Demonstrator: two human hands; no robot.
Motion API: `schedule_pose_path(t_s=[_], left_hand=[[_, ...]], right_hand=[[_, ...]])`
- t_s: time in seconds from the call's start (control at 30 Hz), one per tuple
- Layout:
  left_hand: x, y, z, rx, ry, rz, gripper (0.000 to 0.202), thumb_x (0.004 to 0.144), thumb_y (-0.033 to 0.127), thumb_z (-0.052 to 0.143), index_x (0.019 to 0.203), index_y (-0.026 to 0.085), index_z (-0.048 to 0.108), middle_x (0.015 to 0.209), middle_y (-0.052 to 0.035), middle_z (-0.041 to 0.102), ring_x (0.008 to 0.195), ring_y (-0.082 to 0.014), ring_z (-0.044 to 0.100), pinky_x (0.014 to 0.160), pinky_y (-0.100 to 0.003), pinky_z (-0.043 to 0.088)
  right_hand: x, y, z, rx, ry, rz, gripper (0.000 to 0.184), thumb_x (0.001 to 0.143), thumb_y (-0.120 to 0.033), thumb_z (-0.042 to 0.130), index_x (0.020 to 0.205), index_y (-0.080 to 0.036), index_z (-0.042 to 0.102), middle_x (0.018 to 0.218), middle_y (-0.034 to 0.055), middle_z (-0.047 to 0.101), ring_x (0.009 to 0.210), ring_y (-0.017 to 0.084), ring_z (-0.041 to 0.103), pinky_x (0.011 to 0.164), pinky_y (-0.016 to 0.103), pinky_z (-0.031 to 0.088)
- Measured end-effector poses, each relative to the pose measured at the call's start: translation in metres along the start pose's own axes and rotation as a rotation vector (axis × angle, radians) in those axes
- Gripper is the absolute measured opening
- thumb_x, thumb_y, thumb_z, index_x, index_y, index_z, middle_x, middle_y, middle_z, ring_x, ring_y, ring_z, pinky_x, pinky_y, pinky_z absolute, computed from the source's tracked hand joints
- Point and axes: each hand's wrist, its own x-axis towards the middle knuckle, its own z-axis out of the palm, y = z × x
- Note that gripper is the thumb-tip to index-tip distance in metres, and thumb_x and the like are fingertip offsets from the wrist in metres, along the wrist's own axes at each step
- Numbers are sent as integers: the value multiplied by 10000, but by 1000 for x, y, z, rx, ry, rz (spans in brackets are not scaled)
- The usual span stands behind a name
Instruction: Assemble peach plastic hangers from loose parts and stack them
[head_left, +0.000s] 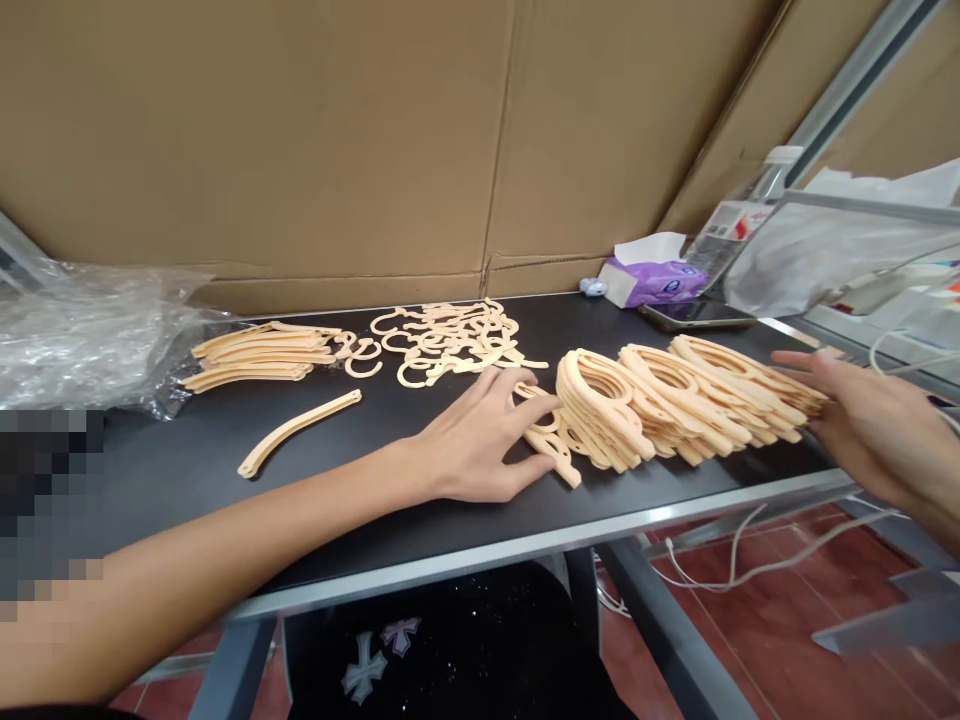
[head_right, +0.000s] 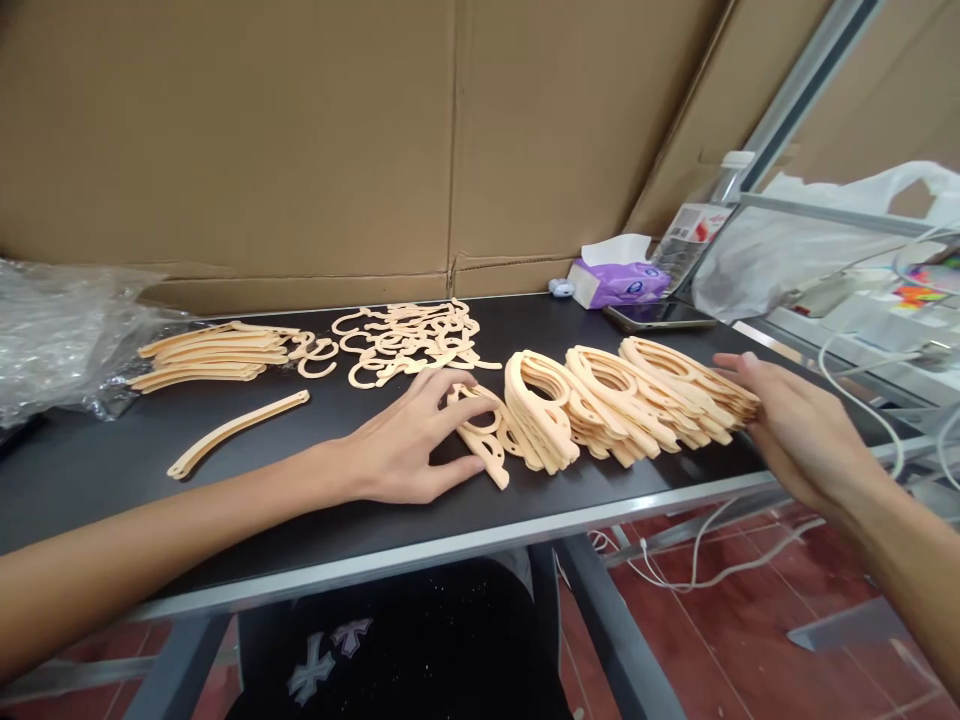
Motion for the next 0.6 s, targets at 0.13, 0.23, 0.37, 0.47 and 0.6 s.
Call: schedule_pose_path(t_s=[0.13, 0.23, 0.37, 0.47, 0.6], left_hand=[[12, 2, 3, -79, -103, -80, 903, 848, 714, 624, 1600, 350, 282, 1683, -164, 128, 1556, -442, 104, 1197, -674, 296], [24, 8, 5, -122, -185, -108, 952, 818, 804, 578, 1609, 445, 189, 1729, -73, -35, 1566, -475, -43, 1213, -722, 198], [35, 14, 9, -117, -222, -104, 922, 822, 808, 569, 1600, 474, 203, 1736, -9, -70, 1559, -481, -88, 1224, -729, 139], [38, 16, 11, -96, -219, -117, 891, 831, 778, 587, 1592, 474, 237, 1738, -6, -54, 1563, -476, -61, 1228, -722, 135], [41, 19, 13, -85, -205, -142, 881, 826, 747, 609, 1586, 468, 262, 1737, -5, -51, 1561, -488, -38, 1229, -723, 128]], right_hand=[[-1, 3, 3, 52, 59, -33, 224, 967, -211, 522, 859, -187, 716, 748, 61, 694, 617, 117, 637, 571, 111, 539], [3, 10, 2, 79, 140, -72, 188, 927, -208, 600, 813, -176, 746, 763, 58, 697, 627, 106, 621, 536, 93, 509], [6, 14, 5, 113, 209, -68, 145, 882, -188, 651, 791, -164, 762, 791, 56, 703, 634, 95, 605, 509, 84, 493], [4, 11, 8, 178, 181, -47, 170, 873, -146, 630, 760, -136, 757, 777, 81, 702, 646, 109, 628, 544, 104, 531], [1, 8, 16, 253, 242, -46, 120, 809, -97, 658, 724, -115, 742, 793, 83, 696, 660, 110, 640, 550, 113, 544]])
